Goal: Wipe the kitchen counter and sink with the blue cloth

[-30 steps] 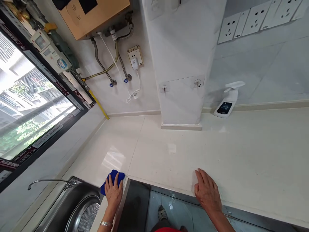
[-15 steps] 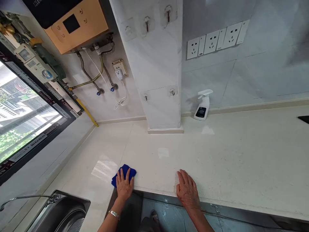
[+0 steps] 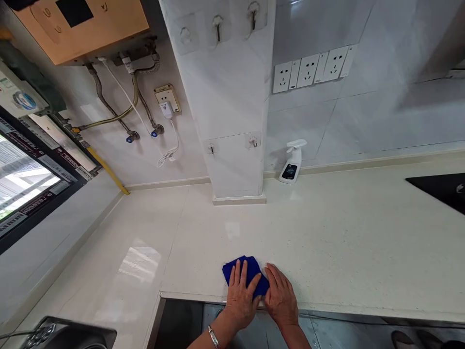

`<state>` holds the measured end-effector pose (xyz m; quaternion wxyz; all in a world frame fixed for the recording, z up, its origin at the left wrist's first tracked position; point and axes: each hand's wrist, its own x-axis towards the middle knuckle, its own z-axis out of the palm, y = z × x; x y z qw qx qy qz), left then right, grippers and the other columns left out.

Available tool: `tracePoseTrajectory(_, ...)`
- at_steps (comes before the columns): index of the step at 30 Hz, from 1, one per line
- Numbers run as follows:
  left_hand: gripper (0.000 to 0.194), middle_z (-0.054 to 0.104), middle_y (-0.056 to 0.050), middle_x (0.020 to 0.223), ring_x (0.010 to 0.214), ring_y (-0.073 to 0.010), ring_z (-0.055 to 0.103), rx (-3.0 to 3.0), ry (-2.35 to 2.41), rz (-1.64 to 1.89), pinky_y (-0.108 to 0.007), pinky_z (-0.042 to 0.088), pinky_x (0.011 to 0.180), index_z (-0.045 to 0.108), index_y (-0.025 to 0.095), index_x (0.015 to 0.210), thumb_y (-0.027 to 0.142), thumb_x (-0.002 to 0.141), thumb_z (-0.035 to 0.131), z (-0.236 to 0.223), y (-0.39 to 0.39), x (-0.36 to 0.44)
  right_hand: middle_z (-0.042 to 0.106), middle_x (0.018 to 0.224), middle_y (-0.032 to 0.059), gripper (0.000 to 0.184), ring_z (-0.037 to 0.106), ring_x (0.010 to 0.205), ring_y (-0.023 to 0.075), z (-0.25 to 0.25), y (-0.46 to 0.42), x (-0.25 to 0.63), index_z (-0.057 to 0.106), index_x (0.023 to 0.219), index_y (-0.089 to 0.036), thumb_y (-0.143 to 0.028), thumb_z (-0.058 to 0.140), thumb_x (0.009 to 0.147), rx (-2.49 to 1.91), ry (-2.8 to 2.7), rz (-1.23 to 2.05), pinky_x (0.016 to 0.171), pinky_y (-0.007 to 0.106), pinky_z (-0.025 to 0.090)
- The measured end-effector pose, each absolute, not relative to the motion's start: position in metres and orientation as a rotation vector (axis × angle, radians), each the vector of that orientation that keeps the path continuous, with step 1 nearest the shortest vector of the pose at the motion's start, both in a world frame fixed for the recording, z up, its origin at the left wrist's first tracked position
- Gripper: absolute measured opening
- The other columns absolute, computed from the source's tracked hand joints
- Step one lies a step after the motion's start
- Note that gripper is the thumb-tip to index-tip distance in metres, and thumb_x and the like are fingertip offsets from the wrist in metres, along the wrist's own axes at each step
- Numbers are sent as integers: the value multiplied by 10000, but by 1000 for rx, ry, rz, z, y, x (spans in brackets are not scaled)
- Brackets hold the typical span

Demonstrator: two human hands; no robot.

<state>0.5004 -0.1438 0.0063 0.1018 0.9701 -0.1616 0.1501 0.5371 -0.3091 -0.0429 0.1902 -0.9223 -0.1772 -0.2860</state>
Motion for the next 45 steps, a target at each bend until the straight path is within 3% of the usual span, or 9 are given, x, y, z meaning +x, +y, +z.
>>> tracePoseTrajectory(5,650,219,-113,1658,1511,-351,238,2801,-619,343,-588,421,1146,311,412,1492,445,893,561,12,-109,516,542,1433,116,677,527,1301,257,-37,-306,536,267,1540,-209,-144,356,873,-2603,-462,-747,1034,448,475)
tracePoseTrajectory(10,628,306,-122,1624,1494,-360,287,2904,-407,338,-598,417,1138,400,392,1455,351,868,621,23,-47,535,561,1416,117,633,533,1285,246,-36,-304,536,345,1504,-187,-154,366,872,-2605,-418,-734,1014,432,483)
tracePoseTrajectory(16,484,380,-143,1585,1485,-343,315,3001,126,400,-572,376,1172,490,309,1418,339,935,479,37,70,521,581,1392,114,572,552,1263,236,-36,-304,536,446,1421,-183,-136,367,856,-2606,-400,-741,1003,434,492)
tracePoseTrajectory(23,516,373,-191,1570,1481,-403,293,2936,848,437,-575,317,1186,473,245,1439,424,964,380,41,156,487,571,1408,108,601,555,1263,244,-39,-302,536,359,1476,-204,-151,394,879,-2619,-394,-758,1006,433,492)
tracePoseTrajectory(26,514,374,-189,1572,1479,-409,293,2950,875,434,-585,318,1182,478,242,1436,416,964,373,33,155,481,579,1399,104,634,563,1251,248,-40,-301,537,318,1499,-215,-152,409,874,-2627,-392,-788,988,427,502)
tracePoseTrajectory(30,476,390,-155,1576,1480,-378,312,3074,482,499,-577,361,1167,513,290,1408,377,949,421,15,127,476,571,1405,105,656,561,1253,250,-41,-300,538,295,1516,-218,-140,401,873,-2642,-401,-789,989,429,502)
tracePoseTrajectory(34,551,324,-111,1620,1500,-346,279,3107,60,611,-576,420,1130,406,365,1462,324,921,499,5,81,488,554,1424,105,664,543,1275,246,-42,-300,538,281,1529,-211,-138,387,878,-2656,-408,-771,1008,430,493)
tracePoseTrajectory(39,627,287,-123,1632,1500,-347,279,3073,-264,637,-550,449,1115,305,384,1503,297,919,516,11,38,538,545,1438,93,673,522,1297,239,-45,-302,539,302,1525,-203,-139,399,862,-2680,-418,-753,1016,417,487)
tracePoseTrajectory(45,561,366,-109,1598,1465,-354,349,2952,-258,593,-562,429,1131,404,387,1459,318,916,527,14,35,618,533,1453,89,673,526,1296,235,-50,-305,541,328,1508,-210,-129,413,845,-2721,-441,-741,1015,413,487)
